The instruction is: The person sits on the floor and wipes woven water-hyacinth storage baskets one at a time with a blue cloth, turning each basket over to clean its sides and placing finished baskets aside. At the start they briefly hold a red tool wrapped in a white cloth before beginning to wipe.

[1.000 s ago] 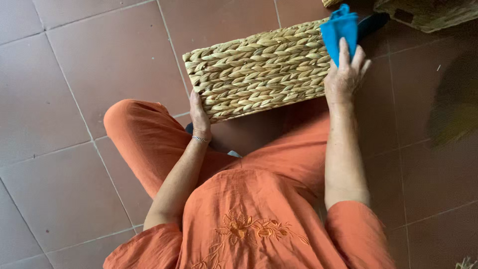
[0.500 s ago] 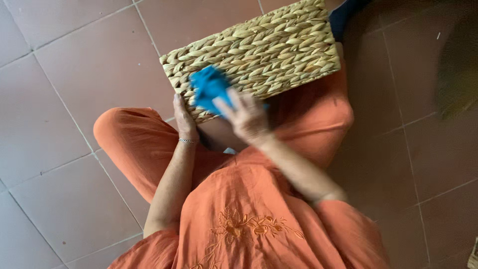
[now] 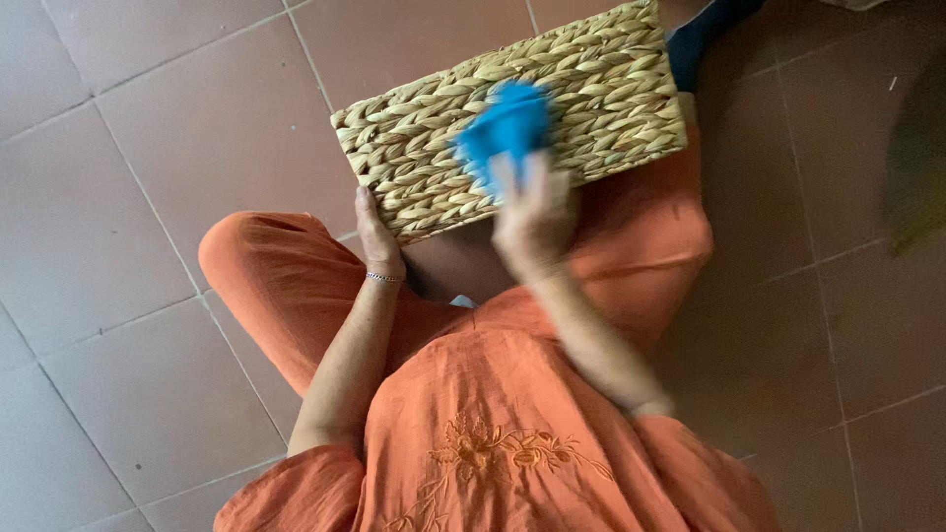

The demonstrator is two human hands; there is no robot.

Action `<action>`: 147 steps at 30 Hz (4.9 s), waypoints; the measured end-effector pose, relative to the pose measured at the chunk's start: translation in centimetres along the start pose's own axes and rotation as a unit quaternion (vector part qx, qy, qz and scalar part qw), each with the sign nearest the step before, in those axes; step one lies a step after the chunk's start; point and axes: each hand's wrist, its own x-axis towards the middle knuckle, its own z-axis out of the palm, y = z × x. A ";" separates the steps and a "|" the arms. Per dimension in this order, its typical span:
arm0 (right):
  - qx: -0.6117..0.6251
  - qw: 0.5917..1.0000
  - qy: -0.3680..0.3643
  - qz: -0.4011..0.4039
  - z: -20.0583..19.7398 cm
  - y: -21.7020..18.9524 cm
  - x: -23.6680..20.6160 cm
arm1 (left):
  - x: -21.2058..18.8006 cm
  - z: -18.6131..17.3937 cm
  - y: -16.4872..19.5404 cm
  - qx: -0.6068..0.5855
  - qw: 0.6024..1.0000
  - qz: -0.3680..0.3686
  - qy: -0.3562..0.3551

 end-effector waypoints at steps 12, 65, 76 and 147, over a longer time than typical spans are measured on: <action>-0.090 0.989 -0.015 -0.116 1.0 8.2 5.4 | 0.7 -0.8 -0.4 0.076 0.994 0.078 -0.032; -0.151 0.974 0.114 -0.124 -5.5 7.3 15.1 | -1.1 5.1 9.1 0.157 0.948 0.195 -0.199; -0.006 0.970 -0.005 -0.243 -11.7 -6.3 1.7 | -3.2 5.1 8.6 0.110 0.927 0.228 -0.277; -0.002 0.974 0.048 -0.220 -6.8 0.5 3.8 | -0.1 4.5 3.5 0.064 0.957 0.180 -0.217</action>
